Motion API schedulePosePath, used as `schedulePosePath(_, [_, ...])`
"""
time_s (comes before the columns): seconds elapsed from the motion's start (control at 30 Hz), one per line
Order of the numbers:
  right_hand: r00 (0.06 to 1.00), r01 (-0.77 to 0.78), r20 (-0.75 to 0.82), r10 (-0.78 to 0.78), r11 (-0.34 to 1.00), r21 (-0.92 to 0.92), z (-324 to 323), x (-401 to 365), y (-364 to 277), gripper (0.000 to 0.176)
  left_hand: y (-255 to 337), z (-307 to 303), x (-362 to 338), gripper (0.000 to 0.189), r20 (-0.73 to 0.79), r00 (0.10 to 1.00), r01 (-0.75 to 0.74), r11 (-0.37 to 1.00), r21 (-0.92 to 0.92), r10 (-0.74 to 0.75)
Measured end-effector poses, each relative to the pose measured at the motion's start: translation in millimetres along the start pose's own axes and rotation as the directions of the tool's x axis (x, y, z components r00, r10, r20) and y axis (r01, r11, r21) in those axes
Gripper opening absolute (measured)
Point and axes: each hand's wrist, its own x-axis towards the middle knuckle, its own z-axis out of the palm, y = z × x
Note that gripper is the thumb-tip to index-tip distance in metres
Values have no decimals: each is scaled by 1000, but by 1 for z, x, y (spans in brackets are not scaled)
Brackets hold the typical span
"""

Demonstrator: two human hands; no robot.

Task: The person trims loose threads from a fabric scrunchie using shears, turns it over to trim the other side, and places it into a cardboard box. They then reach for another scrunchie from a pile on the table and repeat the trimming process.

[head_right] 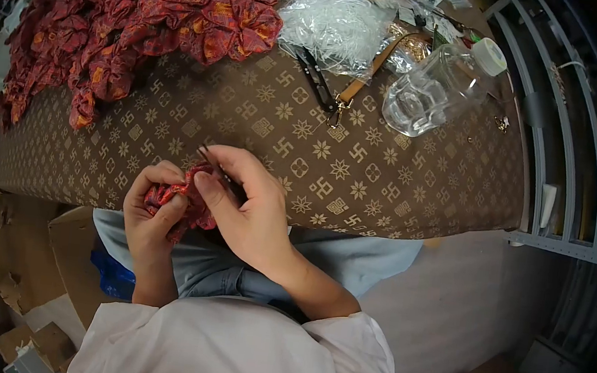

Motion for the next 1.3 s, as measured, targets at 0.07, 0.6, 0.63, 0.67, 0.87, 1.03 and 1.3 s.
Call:
schedulePosePath(0.07, [998, 60, 11, -59, 998, -29, -4, -1, 0, 33, 1, 0, 1, 17, -43, 999, -21, 999, 24, 22])
schedulePosePath(0.6, [850, 486, 105, -516, 692, -533, -9, -12, 1, 34, 0, -5, -2, 19, -71, 989, -122, 985, 126, 132])
schedulePosePath(0.63, [851, 484, 104, -514, 693, -534, -9, -12, 1, 34, 0, -5, -2, 19, -73, 986, -137, 981, 138, 148])
schedulePosePath(0.67, [842, 501, 124, -525, 677, -540, -9, -11, 0, 33, -1, -5, -2, 19, -74, 983, -153, 977, 151, 166])
schedulePosePath(0.87, [838, 507, 124, -532, 672, -541, -9, -10, 3, 31, -2, -6, -2, 19, -67, 983, -159, 975, 153, 170])
schedulePosePath(1.03, [838, 508, 131, -530, 670, -541, -9, -9, 3, 30, -1, -6, -1, 19, -56, 984, -161, 975, 151, 171])
schedulePosePath(1.3, [835, 514, 129, -535, 673, -531, -9, -9, 3, 30, -1, -6, -2, 19, -51, 986, -151, 978, 145, 160])
